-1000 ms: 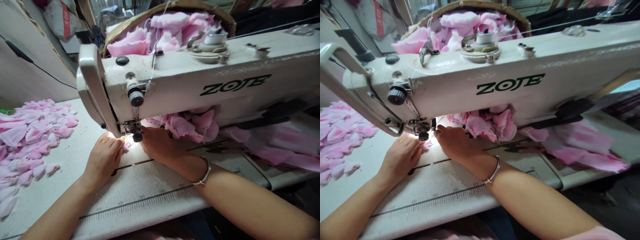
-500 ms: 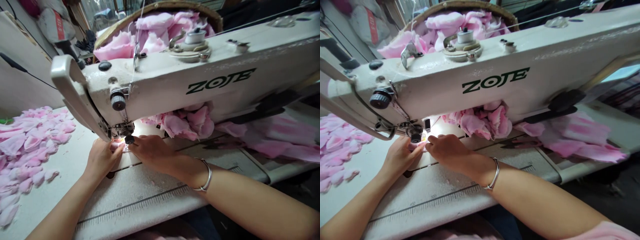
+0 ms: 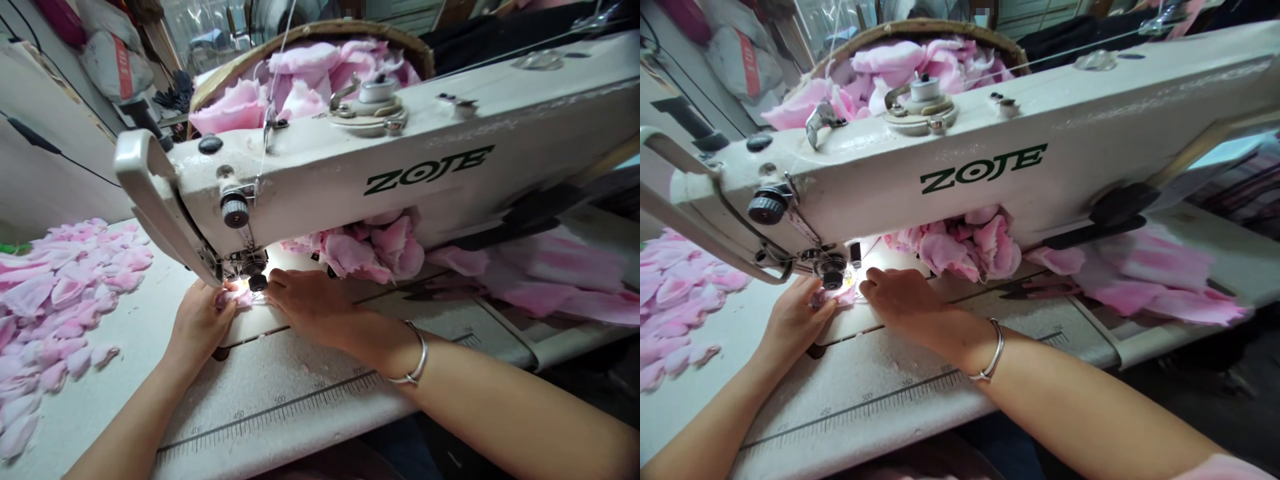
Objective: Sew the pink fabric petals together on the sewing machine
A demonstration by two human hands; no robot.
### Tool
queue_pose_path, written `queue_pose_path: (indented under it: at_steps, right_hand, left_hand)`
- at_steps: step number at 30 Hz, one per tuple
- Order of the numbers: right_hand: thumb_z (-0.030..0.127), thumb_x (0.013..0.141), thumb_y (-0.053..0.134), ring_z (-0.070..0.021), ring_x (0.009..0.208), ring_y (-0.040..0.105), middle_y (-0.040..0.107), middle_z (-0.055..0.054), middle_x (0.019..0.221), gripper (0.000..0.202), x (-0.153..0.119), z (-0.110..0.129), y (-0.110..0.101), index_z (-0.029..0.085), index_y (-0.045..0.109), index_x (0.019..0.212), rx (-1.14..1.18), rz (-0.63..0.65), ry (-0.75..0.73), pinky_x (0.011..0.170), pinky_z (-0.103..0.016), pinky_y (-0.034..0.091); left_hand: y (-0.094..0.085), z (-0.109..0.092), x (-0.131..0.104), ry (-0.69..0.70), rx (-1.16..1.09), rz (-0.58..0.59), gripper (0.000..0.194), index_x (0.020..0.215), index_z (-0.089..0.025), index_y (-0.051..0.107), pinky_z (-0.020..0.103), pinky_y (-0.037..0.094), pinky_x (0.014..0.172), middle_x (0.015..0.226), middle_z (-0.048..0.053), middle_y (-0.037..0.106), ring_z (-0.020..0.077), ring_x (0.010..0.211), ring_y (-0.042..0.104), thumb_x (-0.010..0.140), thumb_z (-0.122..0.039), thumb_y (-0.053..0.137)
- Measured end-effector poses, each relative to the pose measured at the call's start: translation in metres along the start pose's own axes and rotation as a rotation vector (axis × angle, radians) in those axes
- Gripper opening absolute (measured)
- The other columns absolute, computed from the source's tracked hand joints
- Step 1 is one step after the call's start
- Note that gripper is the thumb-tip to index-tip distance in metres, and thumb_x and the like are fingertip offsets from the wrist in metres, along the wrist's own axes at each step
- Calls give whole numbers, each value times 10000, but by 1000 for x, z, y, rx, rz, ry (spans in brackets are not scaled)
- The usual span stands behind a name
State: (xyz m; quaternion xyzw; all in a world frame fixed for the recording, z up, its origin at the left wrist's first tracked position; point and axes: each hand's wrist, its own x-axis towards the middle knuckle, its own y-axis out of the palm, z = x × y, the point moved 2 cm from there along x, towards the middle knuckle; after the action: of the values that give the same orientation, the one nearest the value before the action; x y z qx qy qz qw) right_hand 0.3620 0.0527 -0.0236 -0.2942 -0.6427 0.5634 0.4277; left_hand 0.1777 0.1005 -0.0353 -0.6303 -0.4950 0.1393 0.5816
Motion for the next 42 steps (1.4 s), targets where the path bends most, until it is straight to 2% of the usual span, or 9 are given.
queue_pose_path:
  at_steps: [5, 8, 13, 16, 21, 25, 30, 36, 42]
  right_hand:
    - [69, 841, 514, -202, 772, 600, 606, -46, 1005, 223, 4, -1, 1, 183, 584, 1019, -4, -6, -44, 543, -332, 447]
    - [50, 842, 516, -193, 849, 588, 609, -30, 1069, 242, 6, 1, 1, 195, 597, 1018, 12, -7, -110, 622, -328, 466]
    - [66, 846, 544, -202, 797, 568, 622, -28, 931, 157, 5, 1, -1, 175, 615, 935, 29, -31, -180, 579, -344, 440]
    - [93, 835, 582, -205, 783, 564, 612, -31, 914, 112, 3, -1, -1, 170, 619, 909, 21, -33, -192, 555, -350, 429]
    - [101, 835, 592, -190, 742, 558, 611, -20, 867, 90, 3, -1, 1, 183, 628, 835, 23, -63, -163, 528, -335, 413]
    - [92, 820, 603, -198, 725, 562, 611, -19, 852, 91, 4, 0, 1, 180, 628, 827, 25, -75, -152, 513, -345, 411]
    - [110, 834, 592, -204, 756, 569, 622, -31, 897, 88, 4, 0, 1, 190, 628, 838, 33, -37, -167, 523, -349, 414]
    - [107, 845, 572, -195, 753, 564, 619, -37, 904, 114, 4, -1, 3, 188, 629, 904, 16, -35, -142, 524, -339, 411]
    - [84, 849, 535, -213, 738, 549, 600, -46, 923, 144, 1, -7, 7, 173, 610, 935, -71, -104, -95, 537, -368, 418]
  left_hand:
    - [0, -2, 0, 20, 22, -14, 69, 816, -209, 562, 290, 426, 593, 734, 5, 553, 181, 708, 561, 783, -158, 593]
    - [1, -2, 2, 23, 43, -15, 49, 825, -206, 573, 293, 427, 592, 698, 2, 551, 185, 695, 563, 803, -223, 613]
    - [1, 2, 2, 77, 49, -32, 78, 837, -213, 570, 273, 401, 565, 691, -6, 550, 172, 662, 542, 782, -169, 605]
    - [-1, 1, -1, 203, 193, -32, 76, 822, -207, 559, 296, 393, 592, 707, 11, 546, 183, 669, 519, 801, -134, 558]
    - [-8, -10, -6, 439, 365, -37, 95, 890, -207, 591, 356, 407, 728, 719, 15, 541, 182, 705, 519, 909, -196, 499]
    - [-9, -16, -7, 445, 432, -5, 139, 986, -199, 609, 382, 411, 769, 749, 21, 552, 179, 692, 520, 929, -221, 484]
    - [-7, -20, -8, 403, 483, -11, 178, 948, -188, 633, 401, 413, 757, 723, 22, 541, 194, 677, 522, 931, -285, 485]
    - [-6, -25, -7, 424, 497, 33, 216, 959, -158, 641, 437, 426, 810, 757, 41, 556, 205, 706, 526, 944, -215, 433]
    - [-6, -26, -11, 419, 500, 53, 225, 1007, -150, 643, 487, 409, 912, 777, 48, 558, 212, 751, 538, 937, -184, 432]
